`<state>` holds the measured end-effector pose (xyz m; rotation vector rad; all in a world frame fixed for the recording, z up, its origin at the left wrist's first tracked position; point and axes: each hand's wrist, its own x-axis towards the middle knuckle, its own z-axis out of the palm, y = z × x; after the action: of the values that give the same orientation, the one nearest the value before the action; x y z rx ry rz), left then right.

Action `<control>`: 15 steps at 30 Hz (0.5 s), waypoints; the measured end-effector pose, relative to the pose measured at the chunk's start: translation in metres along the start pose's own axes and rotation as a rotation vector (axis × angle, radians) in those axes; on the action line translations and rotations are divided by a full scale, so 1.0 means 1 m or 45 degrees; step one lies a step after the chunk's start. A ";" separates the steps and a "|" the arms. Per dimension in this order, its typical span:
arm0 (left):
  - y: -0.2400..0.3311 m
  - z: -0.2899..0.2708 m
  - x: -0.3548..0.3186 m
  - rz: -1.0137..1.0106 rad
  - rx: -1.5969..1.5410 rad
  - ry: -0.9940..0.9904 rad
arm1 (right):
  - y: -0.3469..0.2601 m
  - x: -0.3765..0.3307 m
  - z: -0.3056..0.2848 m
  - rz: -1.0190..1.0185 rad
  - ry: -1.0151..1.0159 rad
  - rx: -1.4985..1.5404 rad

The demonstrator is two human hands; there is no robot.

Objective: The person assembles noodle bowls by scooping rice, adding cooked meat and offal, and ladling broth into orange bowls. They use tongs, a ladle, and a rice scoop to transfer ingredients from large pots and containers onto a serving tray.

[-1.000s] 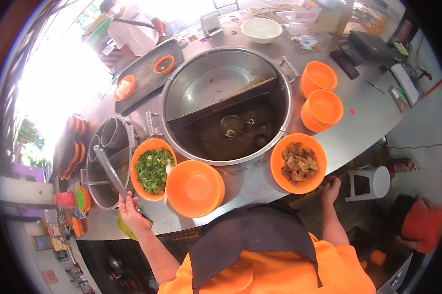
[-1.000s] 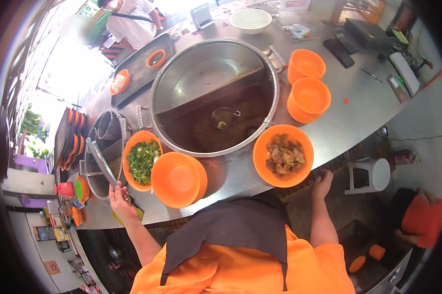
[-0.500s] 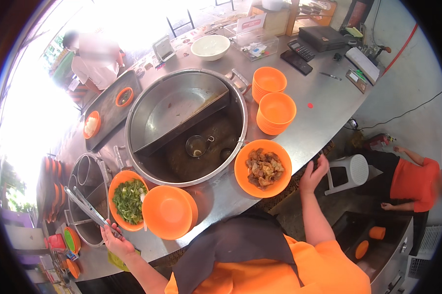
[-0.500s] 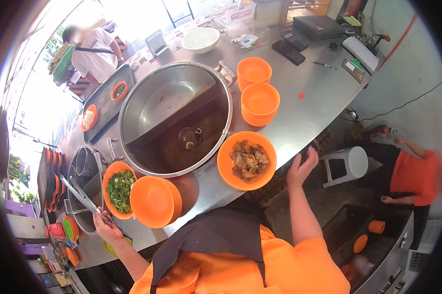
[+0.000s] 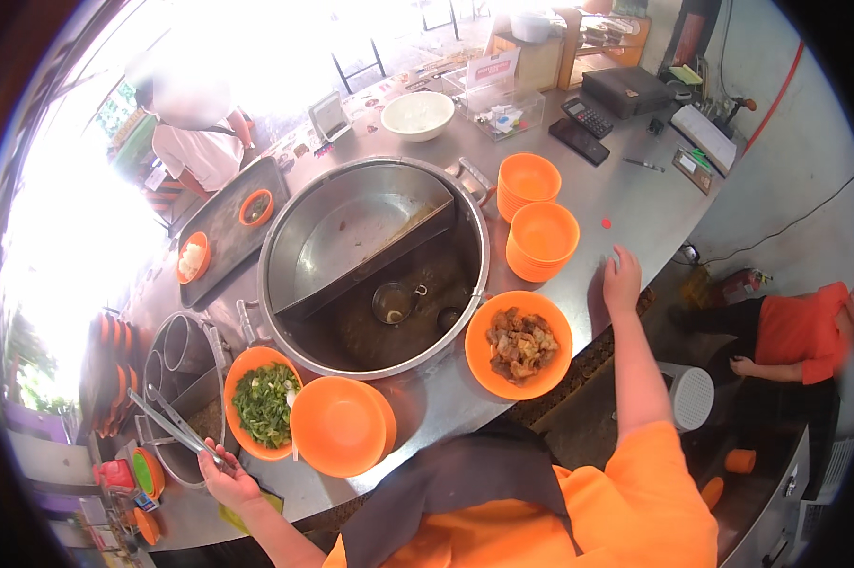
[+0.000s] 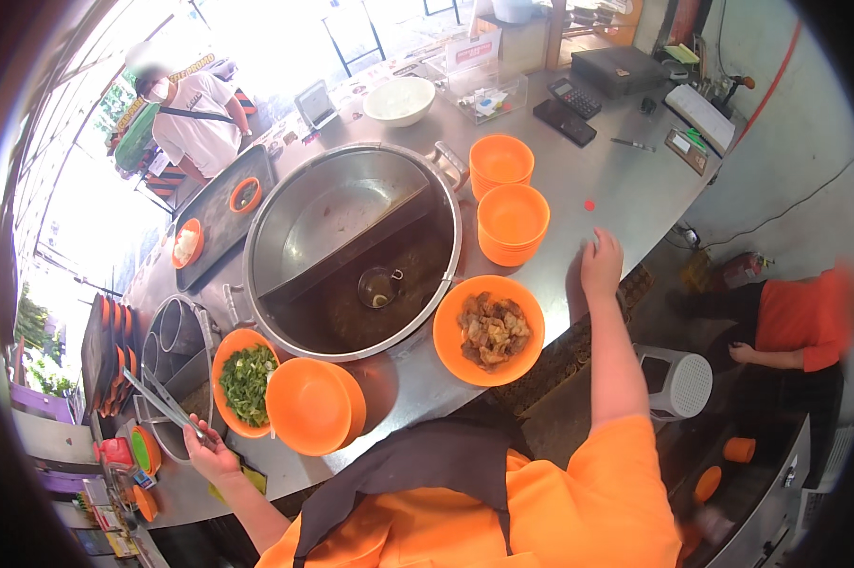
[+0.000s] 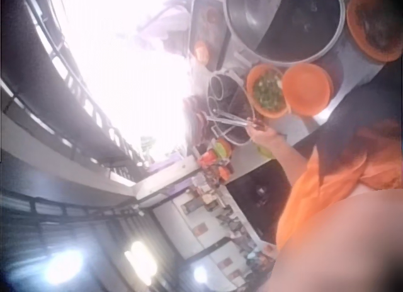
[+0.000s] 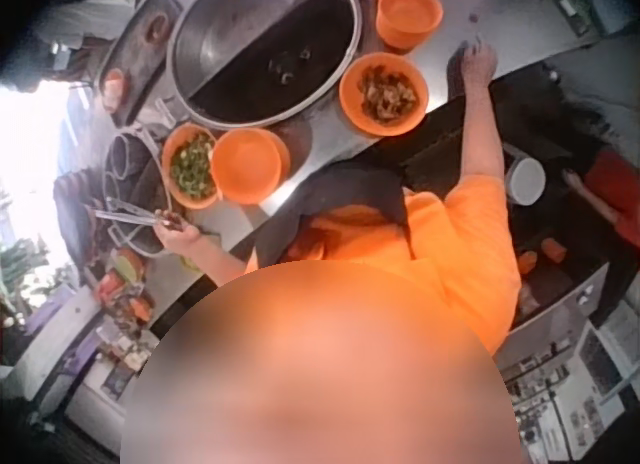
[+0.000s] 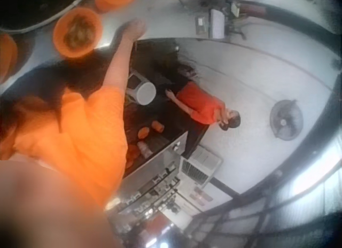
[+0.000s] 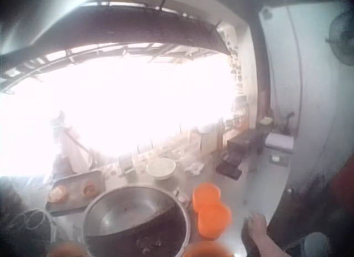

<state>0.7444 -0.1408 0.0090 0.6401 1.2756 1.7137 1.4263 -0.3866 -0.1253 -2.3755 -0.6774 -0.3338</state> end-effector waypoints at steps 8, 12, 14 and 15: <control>0.000 0.000 -0.010 -0.031 -0.037 0.072 | 0.033 0.115 0.044 -0.584 -0.231 -0.601; 0.003 -0.003 -0.017 0.033 0.025 0.122 | 0.042 0.135 0.052 -0.495 -0.547 -0.636; 0.002 -0.006 -0.018 0.051 0.038 0.174 | 0.042 0.143 0.052 -0.602 -0.490 -0.583; 0.001 -0.007 -0.019 0.056 0.045 0.165 | 0.041 0.149 0.051 -0.558 -0.491 -0.595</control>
<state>0.7479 -0.1612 0.0090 0.5894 1.3932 1.7967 1.5761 -0.3234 -0.1267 -2.7459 -1.4448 -0.2332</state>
